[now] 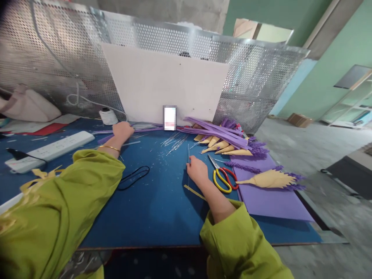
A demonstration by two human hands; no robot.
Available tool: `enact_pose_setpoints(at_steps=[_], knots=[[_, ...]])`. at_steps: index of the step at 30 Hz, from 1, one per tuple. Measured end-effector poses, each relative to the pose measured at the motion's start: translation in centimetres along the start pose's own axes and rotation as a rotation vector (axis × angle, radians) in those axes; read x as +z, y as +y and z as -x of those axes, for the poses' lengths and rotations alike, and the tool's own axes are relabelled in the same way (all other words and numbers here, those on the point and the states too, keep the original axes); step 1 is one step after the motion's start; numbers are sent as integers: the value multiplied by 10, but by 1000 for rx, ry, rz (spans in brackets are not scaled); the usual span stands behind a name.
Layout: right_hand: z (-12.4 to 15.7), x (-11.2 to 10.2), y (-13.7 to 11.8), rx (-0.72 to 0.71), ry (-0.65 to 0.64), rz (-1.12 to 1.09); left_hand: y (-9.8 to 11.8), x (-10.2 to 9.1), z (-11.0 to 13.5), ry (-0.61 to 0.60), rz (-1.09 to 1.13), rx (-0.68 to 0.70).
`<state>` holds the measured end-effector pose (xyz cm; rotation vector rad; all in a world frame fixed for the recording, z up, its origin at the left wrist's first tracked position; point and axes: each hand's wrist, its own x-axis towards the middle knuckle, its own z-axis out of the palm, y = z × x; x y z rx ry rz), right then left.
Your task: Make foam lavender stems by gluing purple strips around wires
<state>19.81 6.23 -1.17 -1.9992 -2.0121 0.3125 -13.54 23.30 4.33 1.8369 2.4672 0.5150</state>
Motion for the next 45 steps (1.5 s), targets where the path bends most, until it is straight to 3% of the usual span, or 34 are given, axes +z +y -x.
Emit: enact_pose_setpoints(at_steps=[1, 3, 5, 7, 9, 11, 13, 15, 17, 19, 21, 23, 25, 28, 31, 34, 37, 45], knots=[[0, 1, 0, -3, -1, 7, 5, -7, 4, 35, 27, -5], [0, 2, 1, -6, 2, 21, 19, -24, 15, 288, 303, 2], [-1, 4, 1, -10, 10, 32, 36, -48, 33, 403, 388, 36], [0, 5, 2, -18, 16, 35, 54, -74, 58, 494, 783, 102], [1, 5, 2, -28, 21, 35, 69, -100, 92, 479, 1242, 138], [2, 4, 2, -33, 34, 42, 81, -117, 132, 340, 1633, 133], [4, 1, 2, -53, 110, 33, 88, -121, 175, 69, 1850, 87], [8, -3, 0, -125, 235, -55, 91, -112, 214, -162, 1906, -27], [14, -8, -6, -241, 308, -280, 91, -92, 246, -385, 1903, -144], [25, -12, -17, -321, 229, -605, 88, -69, 269, -457, 1925, -240], [42, -13, -34, -323, 2, -910, 83, -49, 283, -410, 1949, -294], [62, -9, -52, -311, -279, -1071, 78, -34, 290, -357, 1939, -312], [79, -2, -67, -226, -447, -1170, 73, -26, 292, -320, 1902, -288], [94, 11, -77, -161, -446, -1178, 66, -24, 287, -311, 1899, -223], [97, 19, -75, -224, -438, -1055, 56, -36, 270, -313, 1953, -147], [99, 20, -75, -273, -628, -876, 41, -53, 249, -223, 1978, -156], [104, 16, -83, -239, -846, -844, 24, -65, 230, -158, 1987, -138], [103, 17, -117, -224, -1088, -932, -11, -52, 202, -192, 1972, -266]])
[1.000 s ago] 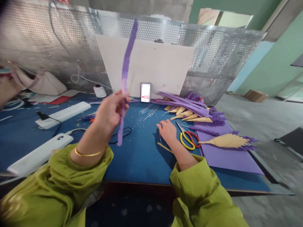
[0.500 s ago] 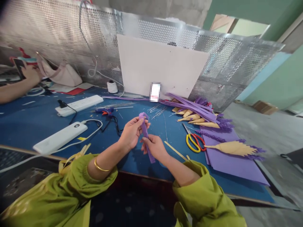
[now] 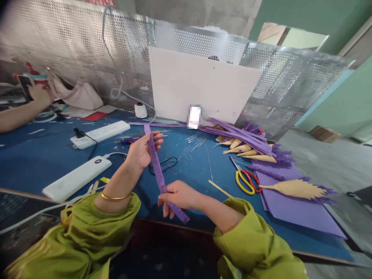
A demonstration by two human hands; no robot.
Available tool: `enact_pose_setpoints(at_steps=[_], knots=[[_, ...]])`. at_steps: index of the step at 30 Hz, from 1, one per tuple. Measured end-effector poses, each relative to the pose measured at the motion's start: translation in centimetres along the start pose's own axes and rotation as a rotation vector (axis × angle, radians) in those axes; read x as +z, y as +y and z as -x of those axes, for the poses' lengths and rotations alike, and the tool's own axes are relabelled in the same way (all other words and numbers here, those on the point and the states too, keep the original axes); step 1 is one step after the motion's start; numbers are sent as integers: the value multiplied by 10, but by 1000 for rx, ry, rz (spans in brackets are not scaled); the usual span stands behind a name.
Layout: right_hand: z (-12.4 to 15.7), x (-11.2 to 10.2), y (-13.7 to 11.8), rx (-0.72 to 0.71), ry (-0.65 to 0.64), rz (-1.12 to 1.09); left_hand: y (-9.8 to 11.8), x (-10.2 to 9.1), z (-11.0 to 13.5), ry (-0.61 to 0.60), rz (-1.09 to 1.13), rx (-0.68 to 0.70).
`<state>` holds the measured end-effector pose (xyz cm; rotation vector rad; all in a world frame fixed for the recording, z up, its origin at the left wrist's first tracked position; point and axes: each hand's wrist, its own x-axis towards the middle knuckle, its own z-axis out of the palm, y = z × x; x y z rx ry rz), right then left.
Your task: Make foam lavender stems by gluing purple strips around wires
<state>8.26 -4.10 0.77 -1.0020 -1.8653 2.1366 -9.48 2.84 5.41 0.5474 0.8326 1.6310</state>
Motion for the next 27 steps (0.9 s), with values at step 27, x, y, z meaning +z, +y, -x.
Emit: enact_pose_setpoints(at_steps=[27], knots=[[7, -8, 12, -168, -389, -470, -12, 2, 6, -178, 129, -60]])
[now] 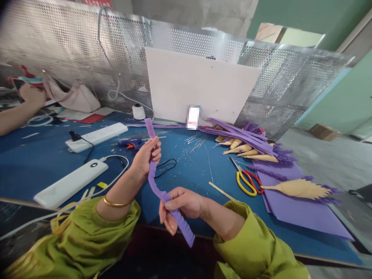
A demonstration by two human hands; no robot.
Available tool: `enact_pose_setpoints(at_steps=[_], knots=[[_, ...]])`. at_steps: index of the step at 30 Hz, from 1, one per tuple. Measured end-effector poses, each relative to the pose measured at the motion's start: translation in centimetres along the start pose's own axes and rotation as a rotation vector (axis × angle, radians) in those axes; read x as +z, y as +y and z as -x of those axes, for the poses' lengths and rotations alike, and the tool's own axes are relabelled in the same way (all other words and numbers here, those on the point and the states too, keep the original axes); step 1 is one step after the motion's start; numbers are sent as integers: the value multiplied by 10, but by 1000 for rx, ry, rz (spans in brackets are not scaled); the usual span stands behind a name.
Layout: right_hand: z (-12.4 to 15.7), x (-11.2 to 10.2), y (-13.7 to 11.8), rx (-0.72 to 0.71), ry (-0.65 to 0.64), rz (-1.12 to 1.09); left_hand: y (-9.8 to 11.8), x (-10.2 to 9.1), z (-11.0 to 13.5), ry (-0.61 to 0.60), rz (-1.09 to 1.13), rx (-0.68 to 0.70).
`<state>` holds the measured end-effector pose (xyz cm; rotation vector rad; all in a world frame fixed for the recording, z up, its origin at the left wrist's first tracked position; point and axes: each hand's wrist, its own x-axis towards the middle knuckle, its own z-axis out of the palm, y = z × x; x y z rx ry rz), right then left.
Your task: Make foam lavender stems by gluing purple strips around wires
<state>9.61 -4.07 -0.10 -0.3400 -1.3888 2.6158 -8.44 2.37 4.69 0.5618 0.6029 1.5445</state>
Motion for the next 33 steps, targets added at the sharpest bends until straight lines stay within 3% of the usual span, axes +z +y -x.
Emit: enact_pose_setpoints(at_steps=[7, 10, 12, 17, 19, 22, 27, 33], knots=[[0, -1, 1, 22, -43, 42, -13, -1, 0, 43, -312, 125], [1, -4, -3, 40, -52, 173, -16, 0, 2, 21, -377, 132], [0, -9, -8, -21, 73, 334, -19, 2, 5, -7, -408, 123], [1, -31, -27, -399, 888, 565, -33, 9, 18, -83, -494, 3], [4, -37, -35, -506, 1042, 557, -41, 12, 23, -124, -553, -60], [8, -39, -43, -593, 1081, 540, -51, 16, 31, -188, -644, -126], [12, -37, -46, -610, 1127, 575, -56, 17, 35, -275, -701, -211], [21, -50, -54, -698, 1251, 514, -51, 15, 33, -255, -595, -332]])
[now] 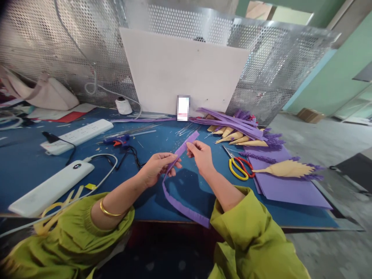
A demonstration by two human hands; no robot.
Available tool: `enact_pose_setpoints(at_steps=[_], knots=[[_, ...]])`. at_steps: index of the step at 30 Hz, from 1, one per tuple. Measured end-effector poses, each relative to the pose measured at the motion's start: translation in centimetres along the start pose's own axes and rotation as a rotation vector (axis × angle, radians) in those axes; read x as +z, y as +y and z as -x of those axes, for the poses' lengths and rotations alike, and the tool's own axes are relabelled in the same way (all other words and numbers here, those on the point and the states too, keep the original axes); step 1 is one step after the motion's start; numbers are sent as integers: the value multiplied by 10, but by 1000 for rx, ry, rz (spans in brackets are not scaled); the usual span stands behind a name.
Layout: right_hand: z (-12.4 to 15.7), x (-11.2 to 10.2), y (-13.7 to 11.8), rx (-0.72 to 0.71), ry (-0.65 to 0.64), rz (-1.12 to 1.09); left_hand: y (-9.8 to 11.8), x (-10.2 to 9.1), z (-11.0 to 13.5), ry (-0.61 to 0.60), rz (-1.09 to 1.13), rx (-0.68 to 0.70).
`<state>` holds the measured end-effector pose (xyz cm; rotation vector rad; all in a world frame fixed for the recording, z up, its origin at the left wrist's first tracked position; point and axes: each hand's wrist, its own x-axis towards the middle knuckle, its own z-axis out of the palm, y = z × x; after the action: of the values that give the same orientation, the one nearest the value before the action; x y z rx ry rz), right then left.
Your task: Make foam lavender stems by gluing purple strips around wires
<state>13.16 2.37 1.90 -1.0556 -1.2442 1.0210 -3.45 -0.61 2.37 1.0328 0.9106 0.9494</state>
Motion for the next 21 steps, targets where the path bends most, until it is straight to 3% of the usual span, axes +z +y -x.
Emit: enact_pose_setpoints(at_steps=[3, 10, 14, 18, 21], knots=[[-8, -8, -1, -30, 74, -2, 0, -3, 0, -62, 0, -44], [-23, -18, 4, 8, 225, -130, 0, -9, 3, -327, -53, -154], [-25, -19, 8, 22, 206, -109, 5, -10, 7, -431, -93, -182], [-22, -16, 7, 27, 159, -104, 9, -11, 8, -485, -275, -203], [-17, -11, 7, 65, 107, -107, 8, -10, 6, -433, -370, -164]])
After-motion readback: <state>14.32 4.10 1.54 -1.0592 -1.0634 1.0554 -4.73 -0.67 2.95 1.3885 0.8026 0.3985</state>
